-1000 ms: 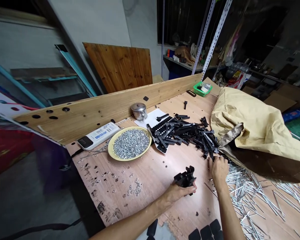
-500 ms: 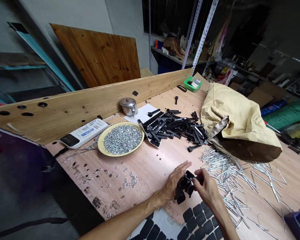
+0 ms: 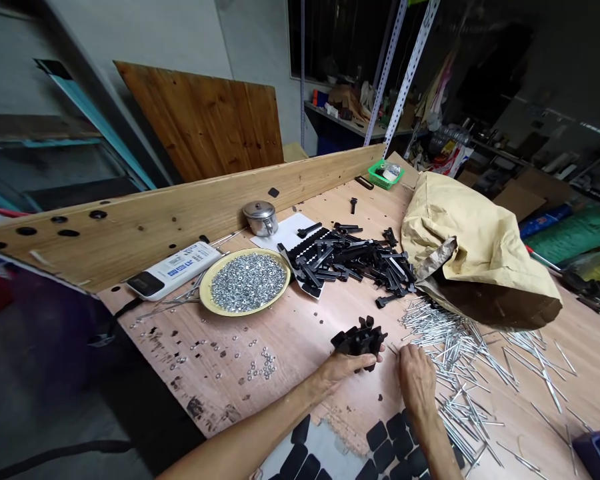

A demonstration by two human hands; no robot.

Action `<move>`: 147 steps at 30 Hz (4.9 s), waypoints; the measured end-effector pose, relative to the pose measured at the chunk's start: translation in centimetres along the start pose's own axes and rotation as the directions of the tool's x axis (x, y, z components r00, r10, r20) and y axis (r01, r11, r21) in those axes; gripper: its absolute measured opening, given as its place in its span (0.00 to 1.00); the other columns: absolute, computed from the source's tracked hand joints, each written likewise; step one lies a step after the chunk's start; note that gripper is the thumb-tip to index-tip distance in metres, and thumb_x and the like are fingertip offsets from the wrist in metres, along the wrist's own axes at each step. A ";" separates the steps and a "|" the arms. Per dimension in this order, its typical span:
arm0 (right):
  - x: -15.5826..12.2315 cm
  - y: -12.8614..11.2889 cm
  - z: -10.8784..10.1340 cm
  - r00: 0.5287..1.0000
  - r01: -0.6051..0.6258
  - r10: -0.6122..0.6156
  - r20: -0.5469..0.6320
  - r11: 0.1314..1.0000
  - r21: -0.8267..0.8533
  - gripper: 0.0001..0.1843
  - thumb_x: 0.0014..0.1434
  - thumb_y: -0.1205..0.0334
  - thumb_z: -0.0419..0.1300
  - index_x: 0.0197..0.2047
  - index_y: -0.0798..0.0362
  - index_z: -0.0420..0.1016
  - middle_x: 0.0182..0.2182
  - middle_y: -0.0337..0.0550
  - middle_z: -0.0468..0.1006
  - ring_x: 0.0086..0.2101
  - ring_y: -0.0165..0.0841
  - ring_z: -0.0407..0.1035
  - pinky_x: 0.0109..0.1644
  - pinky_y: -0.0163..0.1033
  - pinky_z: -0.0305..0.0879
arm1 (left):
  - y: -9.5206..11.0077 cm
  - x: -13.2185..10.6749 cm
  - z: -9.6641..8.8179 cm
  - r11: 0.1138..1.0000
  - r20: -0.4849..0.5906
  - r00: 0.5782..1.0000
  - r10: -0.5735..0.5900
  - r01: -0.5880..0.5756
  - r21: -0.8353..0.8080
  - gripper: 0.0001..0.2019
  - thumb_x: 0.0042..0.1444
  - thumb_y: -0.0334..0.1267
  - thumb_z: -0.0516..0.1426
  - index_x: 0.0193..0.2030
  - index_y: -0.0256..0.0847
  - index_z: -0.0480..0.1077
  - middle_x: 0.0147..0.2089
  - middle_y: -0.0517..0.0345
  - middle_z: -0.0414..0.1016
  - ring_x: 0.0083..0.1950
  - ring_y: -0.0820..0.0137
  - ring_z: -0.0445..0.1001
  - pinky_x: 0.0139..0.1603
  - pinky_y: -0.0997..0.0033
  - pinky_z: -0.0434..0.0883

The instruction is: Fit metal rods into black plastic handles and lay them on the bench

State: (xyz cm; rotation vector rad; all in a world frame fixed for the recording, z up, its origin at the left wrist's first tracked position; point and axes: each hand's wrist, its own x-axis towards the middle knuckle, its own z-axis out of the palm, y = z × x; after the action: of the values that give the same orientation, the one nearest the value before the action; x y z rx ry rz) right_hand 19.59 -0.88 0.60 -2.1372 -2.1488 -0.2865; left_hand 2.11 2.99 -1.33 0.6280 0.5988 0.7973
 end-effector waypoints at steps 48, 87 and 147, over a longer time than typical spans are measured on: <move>-1.9 -3.5 -8.7 0.643 -0.057 0.725 -0.249 0.369 0.928 0.18 0.48 0.55 0.66 0.39 0.54 0.68 0.29 0.39 0.77 0.28 0.32 0.75 0.36 0.41 0.72 | -0.3 -2.3 1.1 0.934 0.343 0.929 0.137 -0.237 0.268 0.21 0.44 0.39 0.64 0.46 0.37 0.69 0.45 0.48 0.77 0.46 0.60 0.75 0.44 0.67 0.69; -2.5 0.0 -7.8 0.842 -0.129 0.481 -0.244 0.619 0.775 0.20 0.54 0.51 0.60 0.46 0.53 0.65 0.31 0.42 0.77 0.31 0.34 0.74 0.35 0.41 0.71 | 2.5 -3.9 2.8 0.956 0.098 0.981 -0.165 0.134 0.262 0.18 0.35 0.28 0.66 0.39 0.38 0.76 0.37 0.57 0.79 0.40 0.69 0.75 0.43 0.72 0.69; -1.0 -4.8 -12.9 0.926 0.227 -0.315 0.210 0.906 0.356 0.22 0.51 0.76 0.48 0.46 0.46 0.68 0.32 0.41 0.76 0.33 0.32 0.70 0.34 0.34 0.66 | 2.0 -4.9 3.6 0.266 0.235 0.938 0.255 -0.302 0.916 0.10 0.53 0.30 0.51 0.39 0.41 0.71 0.37 0.54 0.77 0.41 0.63 0.74 0.41 0.69 0.66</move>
State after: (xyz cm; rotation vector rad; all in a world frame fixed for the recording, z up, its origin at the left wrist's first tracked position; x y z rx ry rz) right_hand 14.00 -4.45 12.69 -1.7715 -2.4336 0.3385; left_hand 1.02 -0.83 3.67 1.9338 0.9334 0.6858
